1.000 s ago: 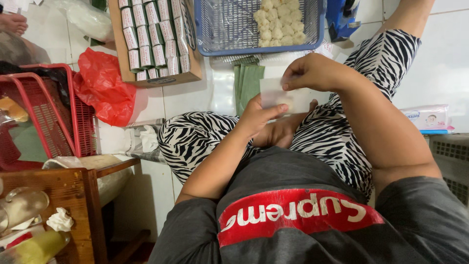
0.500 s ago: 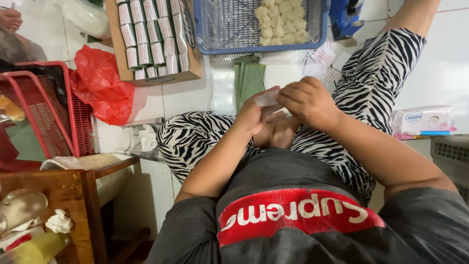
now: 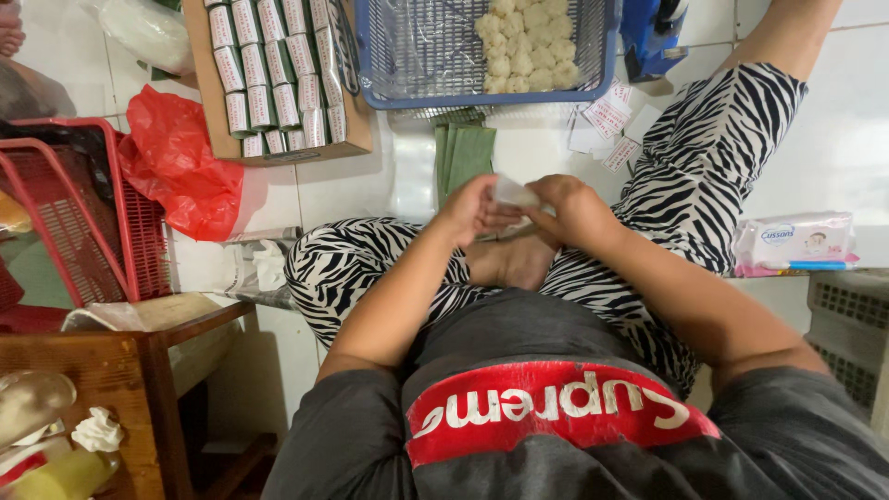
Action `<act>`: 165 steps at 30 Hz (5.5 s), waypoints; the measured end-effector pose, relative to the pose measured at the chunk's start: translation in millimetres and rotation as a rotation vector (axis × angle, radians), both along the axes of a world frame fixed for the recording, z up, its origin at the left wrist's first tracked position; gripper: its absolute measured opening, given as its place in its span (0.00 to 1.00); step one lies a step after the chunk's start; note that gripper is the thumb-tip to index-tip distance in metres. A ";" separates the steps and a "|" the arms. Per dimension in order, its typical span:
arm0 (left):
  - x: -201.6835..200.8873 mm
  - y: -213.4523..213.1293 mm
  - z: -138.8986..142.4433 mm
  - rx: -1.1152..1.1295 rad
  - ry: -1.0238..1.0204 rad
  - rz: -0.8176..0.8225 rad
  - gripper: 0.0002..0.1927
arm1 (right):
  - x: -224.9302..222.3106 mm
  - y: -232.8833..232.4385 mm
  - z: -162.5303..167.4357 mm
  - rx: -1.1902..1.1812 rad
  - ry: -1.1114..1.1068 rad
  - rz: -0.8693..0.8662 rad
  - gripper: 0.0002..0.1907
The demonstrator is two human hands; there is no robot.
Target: The person sits on the floor wrapping rice cakes. They fold a banana leaf around a rice cake, slide the wrapped cake into a clear plastic sleeve, press a paper label onto it, and place the finished package with a stack of completed packages.
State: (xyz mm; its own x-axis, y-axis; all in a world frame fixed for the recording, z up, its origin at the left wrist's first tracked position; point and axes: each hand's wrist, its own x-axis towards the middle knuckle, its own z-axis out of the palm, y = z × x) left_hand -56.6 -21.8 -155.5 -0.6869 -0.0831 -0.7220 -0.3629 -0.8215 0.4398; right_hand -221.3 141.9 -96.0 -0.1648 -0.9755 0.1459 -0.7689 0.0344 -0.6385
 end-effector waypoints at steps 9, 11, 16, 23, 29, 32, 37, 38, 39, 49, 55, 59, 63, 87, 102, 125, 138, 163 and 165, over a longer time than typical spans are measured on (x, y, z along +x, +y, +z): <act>-9.1 -28.3 13.5 -1.509 -0.726 -0.111 0.42 | -15.4 -7.5 -68.9 0.347 -0.764 -0.346 0.25; -5.1 -31.2 11.7 -1.435 -0.736 -0.074 0.41 | -16.6 -2.1 -72.5 0.365 -0.783 -0.350 0.24; 4.8 -38.2 -5.0 -1.295 -0.610 -0.040 0.23 | -19.0 -4.9 -75.8 0.278 -1.036 -0.376 0.27; 6.0 -13.5 -5.8 -0.456 0.047 0.337 0.12 | -9.4 -20.5 -31.1 0.268 -1.326 -0.235 0.23; 12.0 8.0 37.2 -0.132 0.302 0.401 0.18 | 18.1 -33.5 -2.4 0.060 -1.099 -0.259 0.20; 14.5 16.2 49.2 -0.083 0.359 0.411 0.17 | 25.5 -32.6 -1.6 -0.019 -1.134 -0.282 0.20; 15.8 33.5 41.8 -0.391 0.466 0.375 0.14 | 35.3 -26.1 -6.7 0.005 -1.006 -0.377 0.19; 16.0 34.9 39.4 -0.432 0.459 0.367 0.14 | 36.3 -26.1 -6.5 0.000 -0.992 -0.362 0.19; 16.4 35.8 37.5 -0.474 0.451 0.360 0.14 | 37.5 -26.6 -5.2 -0.006 -0.979 -0.345 0.20; 25.9 30.1 50.9 -0.304 0.350 0.373 0.13 | 30.6 -0.2 65.7 -0.387 0.098 -0.175 0.32; 34.1 26.7 69.2 -0.041 0.441 0.318 0.15 | 11.2 4.9 86.8 -0.433 0.580 0.240 0.34; 31.9 28.8 79.0 -0.068 0.461 0.342 0.16 | 13.1 4.0 79.1 -0.512 0.449 0.180 0.24; 32.7 28.3 84.1 -0.108 0.405 0.332 0.16 | 18.8 7.6 73.4 -0.472 0.471 0.151 0.24; 29.1 33.3 92.8 -0.140 0.473 0.207 0.20 | 46.4 9.8 63.4 -0.405 -0.261 -0.179 0.17; 38.8 50.8 114.0 -0.766 0.457 0.074 0.20 | 44.0 18.1 61.6 -0.255 -0.985 -0.269 0.06; 38.4 33.4 95.5 -0.476 0.447 0.254 0.12 | 42.5 9.3 127.4 -0.471 0.574 0.173 0.26; 53.4 24.8 103.0 -0.347 0.337 0.167 0.22 | 39.1 8.8 115.7 -0.224 0.137 0.098 0.21; 52.9 -108.8 17.4 -1.280 -0.973 -0.071 0.36 | 20.9 -9.8 -53.7 0.218 -1.308 -0.465 0.22; 53.0 -111.4 14.1 -1.176 -0.913 -0.002 0.30 | 19.4 -10.7 -56.1 0.219 -1.292 -0.433 0.22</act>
